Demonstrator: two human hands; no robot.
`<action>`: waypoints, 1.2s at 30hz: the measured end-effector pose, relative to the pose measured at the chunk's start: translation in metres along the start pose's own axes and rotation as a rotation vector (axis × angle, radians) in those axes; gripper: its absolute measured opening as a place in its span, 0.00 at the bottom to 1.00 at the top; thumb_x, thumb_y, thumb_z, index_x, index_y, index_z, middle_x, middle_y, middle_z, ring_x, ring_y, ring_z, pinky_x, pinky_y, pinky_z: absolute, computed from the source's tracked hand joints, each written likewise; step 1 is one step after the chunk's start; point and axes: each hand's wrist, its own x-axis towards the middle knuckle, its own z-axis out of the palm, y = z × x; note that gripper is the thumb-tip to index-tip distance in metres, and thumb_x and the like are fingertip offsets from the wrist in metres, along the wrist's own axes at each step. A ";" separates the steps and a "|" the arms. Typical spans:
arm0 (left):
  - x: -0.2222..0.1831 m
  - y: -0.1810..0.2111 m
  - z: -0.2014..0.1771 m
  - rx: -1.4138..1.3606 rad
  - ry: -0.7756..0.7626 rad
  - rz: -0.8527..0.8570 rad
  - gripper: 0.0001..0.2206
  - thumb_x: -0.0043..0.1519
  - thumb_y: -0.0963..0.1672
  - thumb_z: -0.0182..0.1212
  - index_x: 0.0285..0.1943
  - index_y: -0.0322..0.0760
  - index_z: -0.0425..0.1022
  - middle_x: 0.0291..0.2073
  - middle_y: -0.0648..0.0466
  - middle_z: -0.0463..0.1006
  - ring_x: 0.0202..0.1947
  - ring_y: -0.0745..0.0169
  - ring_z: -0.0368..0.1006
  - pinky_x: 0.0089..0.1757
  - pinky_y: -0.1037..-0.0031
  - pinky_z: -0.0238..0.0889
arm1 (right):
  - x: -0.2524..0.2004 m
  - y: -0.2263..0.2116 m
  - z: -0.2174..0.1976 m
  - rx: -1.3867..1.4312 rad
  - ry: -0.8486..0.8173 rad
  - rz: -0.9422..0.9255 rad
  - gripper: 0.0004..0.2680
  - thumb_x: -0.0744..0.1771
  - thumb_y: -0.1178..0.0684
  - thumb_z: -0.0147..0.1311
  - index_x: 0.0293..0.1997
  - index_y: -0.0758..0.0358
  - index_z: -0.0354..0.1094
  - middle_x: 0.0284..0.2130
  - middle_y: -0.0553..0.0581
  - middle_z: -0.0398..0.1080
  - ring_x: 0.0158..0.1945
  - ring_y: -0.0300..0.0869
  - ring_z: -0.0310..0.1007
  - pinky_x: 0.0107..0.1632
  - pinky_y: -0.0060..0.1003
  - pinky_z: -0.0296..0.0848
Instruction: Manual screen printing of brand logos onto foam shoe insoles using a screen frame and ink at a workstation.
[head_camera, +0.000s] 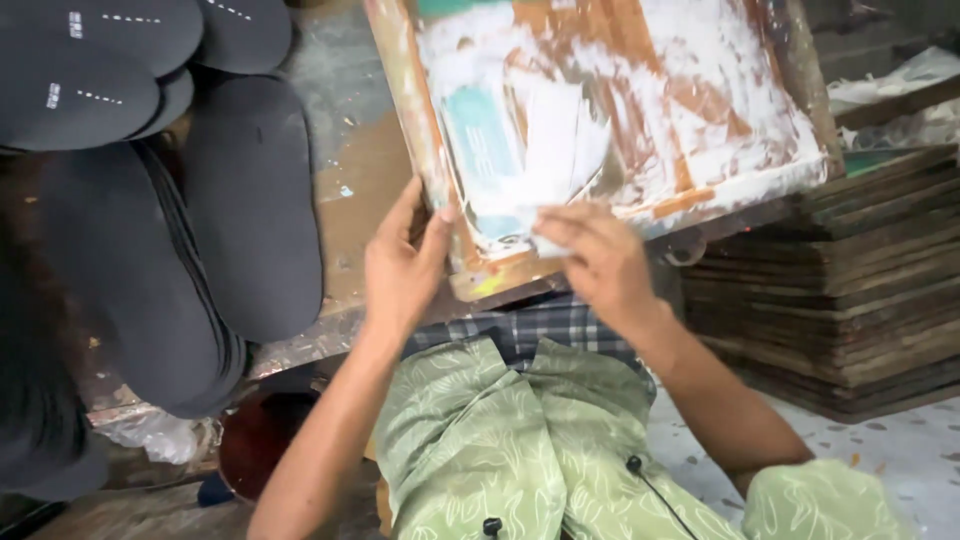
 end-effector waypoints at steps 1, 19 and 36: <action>0.004 -0.022 0.002 0.100 0.057 0.021 0.28 0.64 0.50 0.61 0.71 0.32 0.65 0.54 0.43 0.84 0.52 0.52 0.80 0.51 0.67 0.72 | -0.007 0.003 0.010 0.049 -0.058 0.053 0.16 0.63 0.70 0.53 0.53 0.57 0.76 0.51 0.57 0.78 0.46 0.44 0.77 0.48 0.37 0.77; 0.000 -0.063 0.010 0.486 0.214 0.354 0.24 0.62 0.43 0.66 0.68 0.30 0.71 0.65 0.38 0.72 0.59 0.39 0.71 0.59 0.60 0.63 | 0.020 -0.002 0.069 -0.060 -0.187 0.021 0.13 0.63 0.64 0.56 0.51 0.59 0.76 0.55 0.58 0.75 0.57 0.52 0.74 0.62 0.52 0.68; 0.100 -0.014 -0.009 0.308 0.156 0.182 0.18 0.71 0.48 0.59 0.62 0.28 0.72 0.48 0.36 0.81 0.51 0.43 0.78 0.50 0.61 0.69 | 0.030 0.012 -0.078 0.126 0.596 -0.227 0.13 0.65 0.63 0.48 0.55 0.67 0.70 0.49 0.67 0.75 0.57 0.54 0.77 0.60 0.51 0.77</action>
